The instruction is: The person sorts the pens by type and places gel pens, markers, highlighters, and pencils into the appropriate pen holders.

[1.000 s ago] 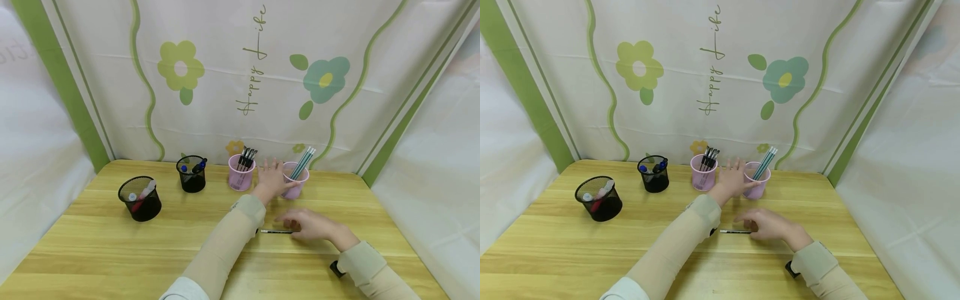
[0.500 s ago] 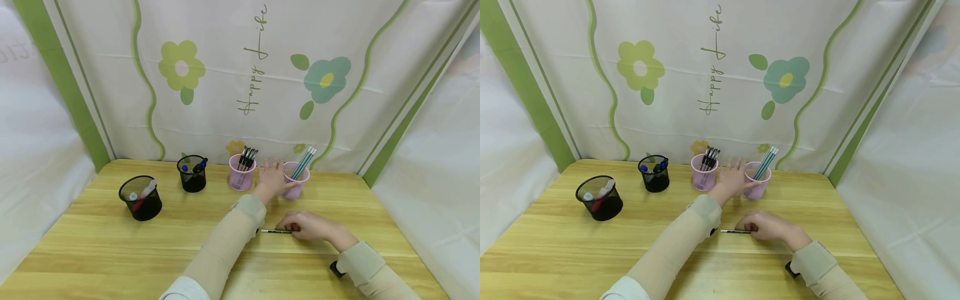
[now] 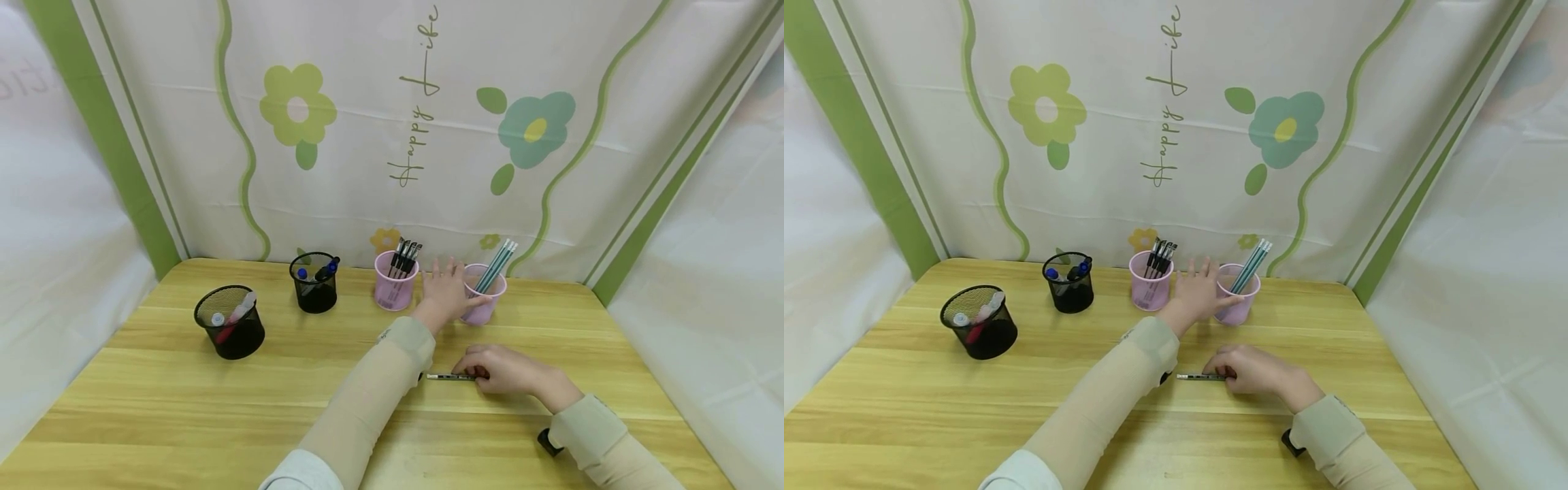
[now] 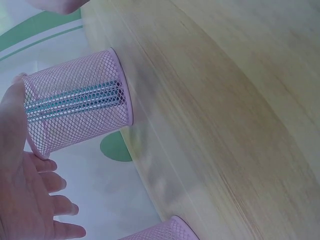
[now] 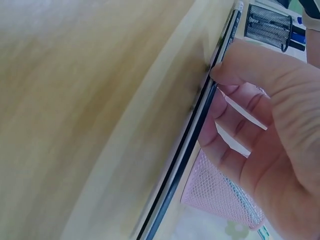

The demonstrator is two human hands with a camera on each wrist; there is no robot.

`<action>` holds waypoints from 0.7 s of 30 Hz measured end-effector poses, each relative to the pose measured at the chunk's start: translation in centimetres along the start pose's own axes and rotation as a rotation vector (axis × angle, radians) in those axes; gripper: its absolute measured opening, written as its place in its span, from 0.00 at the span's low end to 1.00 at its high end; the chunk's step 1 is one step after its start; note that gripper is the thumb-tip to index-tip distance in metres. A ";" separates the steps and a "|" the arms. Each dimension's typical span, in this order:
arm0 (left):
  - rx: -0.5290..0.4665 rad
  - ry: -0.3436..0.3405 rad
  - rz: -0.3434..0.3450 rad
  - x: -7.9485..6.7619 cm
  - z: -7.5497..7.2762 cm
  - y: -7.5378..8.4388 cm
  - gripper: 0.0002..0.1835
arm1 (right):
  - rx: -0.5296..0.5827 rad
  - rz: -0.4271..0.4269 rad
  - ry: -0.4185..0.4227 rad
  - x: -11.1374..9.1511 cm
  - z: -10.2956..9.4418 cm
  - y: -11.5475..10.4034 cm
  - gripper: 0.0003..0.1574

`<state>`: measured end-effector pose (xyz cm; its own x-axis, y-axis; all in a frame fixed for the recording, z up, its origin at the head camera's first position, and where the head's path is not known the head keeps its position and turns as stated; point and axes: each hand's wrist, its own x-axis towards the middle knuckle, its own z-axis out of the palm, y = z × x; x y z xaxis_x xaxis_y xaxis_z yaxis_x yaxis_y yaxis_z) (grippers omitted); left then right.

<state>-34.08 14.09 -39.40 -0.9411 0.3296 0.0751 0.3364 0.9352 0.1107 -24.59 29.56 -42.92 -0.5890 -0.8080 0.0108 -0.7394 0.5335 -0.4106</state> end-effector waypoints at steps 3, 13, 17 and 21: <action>-0.001 -0.004 0.000 -0.1 0.0 0.0 0.58 | 0.007 0.003 0.012 -0.2 -0.1 0.0 0.28; -0.007 -0.017 0.002 -0.1 -0.1 0.0 0.59 | 0.008 0.031 0.061 -1.3 -1.2 0.2 0.29; 0.002 -0.016 0.001 -0.1 -0.1 0.0 0.59 | 0.012 0.042 0.072 -1.6 -1.6 0.3 0.31; 0.011 -0.016 0.000 -0.1 -0.2 0.0 0.59 | 0.009 0.052 0.084 -1.8 -1.9 0.5 0.33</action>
<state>-33.96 14.05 -39.24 -0.9415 0.3318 0.0596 0.3363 0.9365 0.0996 -24.48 31.73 -41.44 -0.6524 -0.7551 0.0657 -0.7041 0.5717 -0.4212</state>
